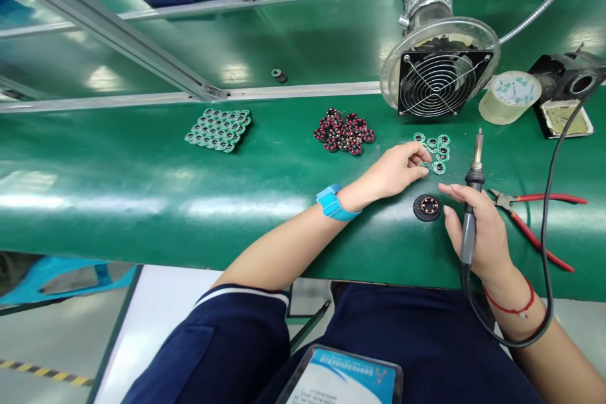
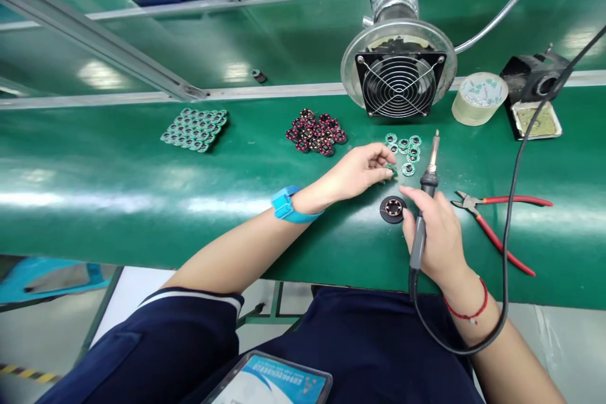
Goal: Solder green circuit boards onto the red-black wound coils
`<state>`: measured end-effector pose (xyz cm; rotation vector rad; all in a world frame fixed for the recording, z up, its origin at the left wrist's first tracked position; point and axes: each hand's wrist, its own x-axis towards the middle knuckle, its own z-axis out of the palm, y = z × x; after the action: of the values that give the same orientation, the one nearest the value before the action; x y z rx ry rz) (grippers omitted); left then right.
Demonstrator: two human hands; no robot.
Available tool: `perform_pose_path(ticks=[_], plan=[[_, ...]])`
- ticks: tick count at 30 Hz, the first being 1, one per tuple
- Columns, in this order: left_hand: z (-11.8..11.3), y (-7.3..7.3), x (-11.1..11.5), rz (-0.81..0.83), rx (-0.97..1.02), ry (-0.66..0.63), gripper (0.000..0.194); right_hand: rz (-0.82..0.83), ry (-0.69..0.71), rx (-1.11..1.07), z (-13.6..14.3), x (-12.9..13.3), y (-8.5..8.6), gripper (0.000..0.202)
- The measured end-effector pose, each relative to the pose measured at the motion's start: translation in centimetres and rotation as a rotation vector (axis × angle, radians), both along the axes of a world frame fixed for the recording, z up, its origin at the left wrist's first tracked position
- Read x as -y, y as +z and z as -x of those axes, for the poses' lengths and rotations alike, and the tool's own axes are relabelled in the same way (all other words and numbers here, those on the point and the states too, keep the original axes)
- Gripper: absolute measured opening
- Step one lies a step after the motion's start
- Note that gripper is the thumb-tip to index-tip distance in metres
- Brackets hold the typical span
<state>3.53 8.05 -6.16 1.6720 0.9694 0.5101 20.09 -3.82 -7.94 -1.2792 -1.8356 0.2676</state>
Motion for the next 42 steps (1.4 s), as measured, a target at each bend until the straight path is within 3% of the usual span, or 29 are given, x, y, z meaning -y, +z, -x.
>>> perform_pose_path(ticks=[3,6,10,13,15,18,22,28,34,38,42], plan=[[0.1,1.2,1.1,0.241,0.158,-0.157,0.022,-0.063,0.062,0.012,0.4,0.0,0.1,0.059],[0.3,2.3,2.2,0.262,0.170,-0.272,0.030,-0.085,0.066,0.053,0.8,0.2,0.3,0.062],[0.5,2.7,3.1,0.253,0.168,-0.269,0.042,-0.098,0.043,0.072,0.8,0.3,0.4,0.064],[0.9,2.8,3.2,0.246,0.169,-0.240,0.039,-0.107,0.039,0.045,0.6,0.3,0.2,0.063],[1.3,3.0,3.1,0.131,0.119,-0.227,0.035,-0.097,0.007,-0.005,0.3,0.3,0.2,0.062],[2.0,3.1,3.1,-0.209,-0.046,-0.306,0.038,-0.074,-0.061,-0.079,0.0,0.3,0.2,0.063],[2.2,1.7,3.8,-0.433,-0.236,-0.450,0.037,-0.050,-0.070,-0.097,-0.3,0.3,0.3,0.060],[1.6,-0.5,5.2,-0.471,-0.234,-0.314,0.020,-0.013,-0.035,-0.099,-0.2,0.3,0.3,0.061],[1.6,-0.8,6.2,-0.451,-0.282,-0.194,0.018,0.072,0.029,-0.099,-0.1,0.3,0.5,0.063],[1.8,-0.7,6.1,-0.411,-0.275,-0.209,0.025,0.180,0.169,-0.108,0.4,0.1,0.3,0.062],[2.3,-0.3,5.6,-0.319,-0.175,-0.216,0.030,0.186,0.145,-0.034,0.4,-0.2,0.0,0.059]])
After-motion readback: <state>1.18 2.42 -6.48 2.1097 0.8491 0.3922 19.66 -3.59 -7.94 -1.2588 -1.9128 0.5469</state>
